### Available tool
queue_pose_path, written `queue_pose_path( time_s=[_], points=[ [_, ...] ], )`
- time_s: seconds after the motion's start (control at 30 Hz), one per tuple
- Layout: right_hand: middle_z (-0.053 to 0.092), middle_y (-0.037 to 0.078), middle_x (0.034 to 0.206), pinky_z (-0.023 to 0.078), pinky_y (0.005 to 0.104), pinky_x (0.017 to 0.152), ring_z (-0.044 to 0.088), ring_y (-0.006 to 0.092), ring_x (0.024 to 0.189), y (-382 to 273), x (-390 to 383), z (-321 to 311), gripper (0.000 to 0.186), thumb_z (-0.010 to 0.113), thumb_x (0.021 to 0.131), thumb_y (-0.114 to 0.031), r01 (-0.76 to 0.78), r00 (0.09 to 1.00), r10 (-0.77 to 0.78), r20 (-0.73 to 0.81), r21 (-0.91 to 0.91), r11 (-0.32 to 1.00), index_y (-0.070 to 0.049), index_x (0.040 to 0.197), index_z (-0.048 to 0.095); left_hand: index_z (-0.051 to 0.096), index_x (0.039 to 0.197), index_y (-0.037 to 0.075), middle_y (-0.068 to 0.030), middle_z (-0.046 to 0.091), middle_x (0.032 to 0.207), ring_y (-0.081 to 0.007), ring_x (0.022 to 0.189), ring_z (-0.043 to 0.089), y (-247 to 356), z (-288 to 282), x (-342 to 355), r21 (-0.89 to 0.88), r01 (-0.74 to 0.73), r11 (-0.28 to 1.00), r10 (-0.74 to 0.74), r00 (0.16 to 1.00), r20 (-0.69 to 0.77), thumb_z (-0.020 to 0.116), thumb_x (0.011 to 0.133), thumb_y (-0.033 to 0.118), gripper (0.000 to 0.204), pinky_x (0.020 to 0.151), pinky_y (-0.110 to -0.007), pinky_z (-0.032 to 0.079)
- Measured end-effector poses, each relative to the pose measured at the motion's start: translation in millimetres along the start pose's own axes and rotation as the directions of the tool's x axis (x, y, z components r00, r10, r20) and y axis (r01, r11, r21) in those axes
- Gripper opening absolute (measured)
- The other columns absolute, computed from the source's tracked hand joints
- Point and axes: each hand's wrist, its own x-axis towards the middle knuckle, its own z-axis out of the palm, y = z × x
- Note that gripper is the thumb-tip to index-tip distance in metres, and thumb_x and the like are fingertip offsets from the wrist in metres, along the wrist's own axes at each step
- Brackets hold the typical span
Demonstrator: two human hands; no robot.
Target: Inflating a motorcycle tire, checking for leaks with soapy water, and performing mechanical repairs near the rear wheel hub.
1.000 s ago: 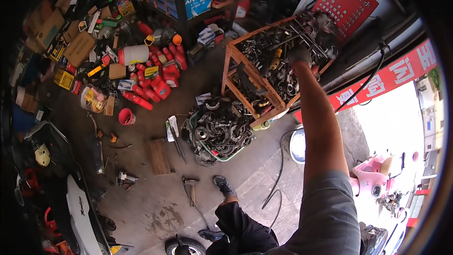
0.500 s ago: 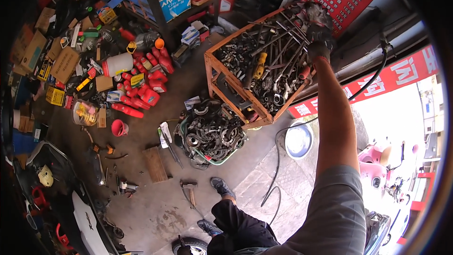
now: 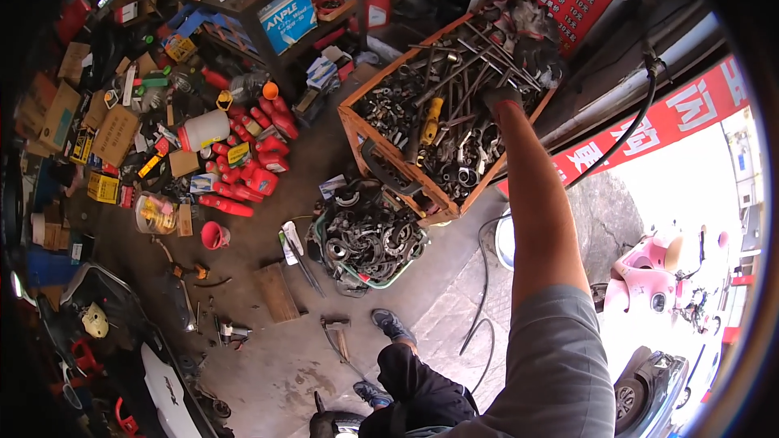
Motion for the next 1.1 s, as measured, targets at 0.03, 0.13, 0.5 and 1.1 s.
queue_pose_path(
  time_s=[0.03, 0.13, 0.5, 1.1],
  points=[
    [0.062, 0.019, 0.119, 0.048, 0.0371, 0.092, 0.058, 0.0349, 0.114, 2, 3, -3, 0.05, 0.051, 0.085, -0.045, 0.003, 1.0, -0.003, -0.003, 0.004, 1.0, -0.004, 0.111, 0.066, 0.068, 0.086, 0.007, -0.0113, 0.065, 0.065, -0.0258, 0.054, 0.062, -2, 0, 0, -0.014, 0.002, 1.0, -0.002, 1.0, -0.006, 0.062, 0.075, 0.005, 0.013, 0.049, -0.04, 0.051],
    [0.067, 0.019, 0.106, 0.052, 0.0359, 0.082, 0.066, 0.0316, 0.098, 5, -4, -9, 0.039, 0.054, 0.085, -0.034, 0.371, 0.927, -0.367, 0.081, -0.346, 0.862, -0.002, 0.1, 0.068, 0.068, 0.084, 0.007, -0.0108, 0.065, 0.064, -0.0248, 0.055, 0.063, -6, 1, -3, -0.022, 0.014, 1.0, -0.015, 0.999, -0.033, 0.062, 0.074, 0.003, 0.013, 0.05, -0.039, 0.052],
    [0.067, 0.019, 0.105, 0.053, 0.0404, 0.082, 0.065, 0.0315, 0.099, -14, -85, -57, 0.035, 0.053, 0.083, -0.031, 0.038, 0.993, -0.088, -0.083, -0.475, 0.879, -0.006, 0.103, 0.069, 0.066, 0.095, 0.0, -0.0155, 0.057, 0.061, -0.029, 0.057, 0.058, -25, 2, 7, -0.178, -0.009, 0.984, -0.018, 0.989, -0.148, 0.06, 0.071, 0.0, 0.025, 0.053, -0.041, 0.05],
    [0.064, 0.007, 0.113, 0.048, 0.0304, 0.079, 0.061, 0.0157, 0.096, -85, -284, 23, 0.034, 0.058, 0.092, -0.009, 0.668, 0.705, -0.626, -0.333, 0.609, 0.428, -0.001, 0.125, 0.057, 0.015, 0.152, 0.027, -0.0055, 0.046, 0.138, -0.0084, 0.065, 0.051, 127, -156, 3, -0.93, 0.214, 0.299, -0.517, 0.855, 0.031, 0.043, 0.094, 0.01, 0.066, 0.054, -0.025, 0.043]
  ],
)
